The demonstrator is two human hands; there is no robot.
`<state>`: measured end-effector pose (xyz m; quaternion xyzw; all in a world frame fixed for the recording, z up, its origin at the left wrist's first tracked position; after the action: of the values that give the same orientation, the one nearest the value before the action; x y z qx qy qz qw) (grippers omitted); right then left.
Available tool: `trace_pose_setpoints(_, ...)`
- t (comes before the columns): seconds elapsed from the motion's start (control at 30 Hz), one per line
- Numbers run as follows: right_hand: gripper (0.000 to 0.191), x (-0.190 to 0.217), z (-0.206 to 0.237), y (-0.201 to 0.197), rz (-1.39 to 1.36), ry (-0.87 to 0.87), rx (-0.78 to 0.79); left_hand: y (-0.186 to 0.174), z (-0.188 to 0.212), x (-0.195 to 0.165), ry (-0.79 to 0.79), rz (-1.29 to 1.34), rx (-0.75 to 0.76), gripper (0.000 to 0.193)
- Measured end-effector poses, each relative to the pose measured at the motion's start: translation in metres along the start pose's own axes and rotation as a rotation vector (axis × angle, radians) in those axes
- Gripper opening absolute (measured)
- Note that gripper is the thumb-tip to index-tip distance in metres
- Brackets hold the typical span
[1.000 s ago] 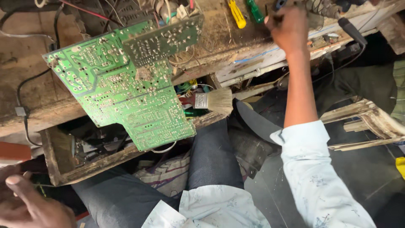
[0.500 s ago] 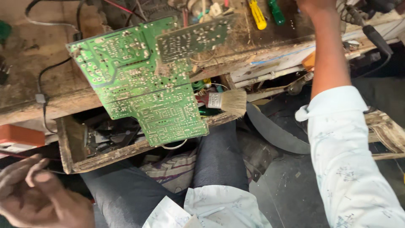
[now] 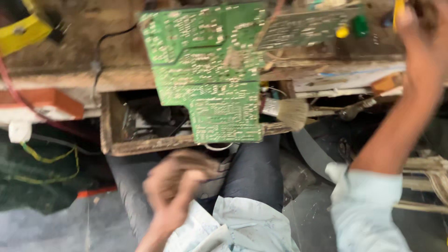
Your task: The person sits at a cluttered repair bench and brushes dust off a green circuit board with a paintbrush. They then hold a soldering iron and work on the board's solder joints, use a multimeter with test leads, and handle wires and components on the bench.
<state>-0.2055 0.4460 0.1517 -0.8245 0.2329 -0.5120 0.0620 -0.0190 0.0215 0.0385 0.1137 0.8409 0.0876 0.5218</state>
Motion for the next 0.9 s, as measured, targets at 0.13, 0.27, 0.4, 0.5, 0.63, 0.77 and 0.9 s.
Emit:
trace_pose_setpoints(0.13, 0.045, 0.059, 0.124, 0.051, -0.095, -0.096, 0.183, 0.052, 0.016, 0.032, -0.168, 0.441, 0.25, 0.011)
trace_pose_setpoints(0.27, 0.064, 0.097, 0.2, 0.113, -0.049, -0.187, 0.555, 0.071, 0.037, 0.052, -0.295, 0.601, 0.307, 0.014)
trace_pose_setpoints(0.4, 0.066, 0.105, 0.223, 0.141, 0.071, -0.26, 0.546, 0.06, 0.044, 0.065, -0.287, 0.661, 0.244, 0.018)
trace_pose_setpoints(0.5, 0.06, 0.101, 0.233, 0.141, -0.028, -0.22, 0.351, 0.045, 0.041, 0.07, -0.223, 0.798, 0.154, 0.028)
trace_pose_setpoints(0.63, 0.03, 0.09, 0.242, 0.138, -0.231, -0.101, 0.11, 0.025, 0.034, 0.073, -0.115, 0.806, 0.007, 0.045)
trace_pose_setpoints(0.77, 0.019, 0.096, 0.246, 0.149, -0.187, -0.218, 0.08, 0.019, 0.031, 0.071, -0.106, 0.804, -0.044, 0.054)
trace_pose_setpoints(0.9, 0.015, 0.095, 0.248, 0.165, -0.252, -0.083, 0.104, 0.017, 0.03, 0.073, -0.115, 0.837, -0.06, 0.058)
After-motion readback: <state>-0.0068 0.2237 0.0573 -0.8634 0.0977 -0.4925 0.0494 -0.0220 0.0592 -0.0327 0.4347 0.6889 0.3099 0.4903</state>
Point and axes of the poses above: each hand's wrist, its own z-axis away from the middle knuckle, its own y-axis out of the palm, x = y × z, the point moved 5 cm from there along -z, towards the middle knuckle, and after that the axes turned 8 degrees about y, right-handed, at the moved point
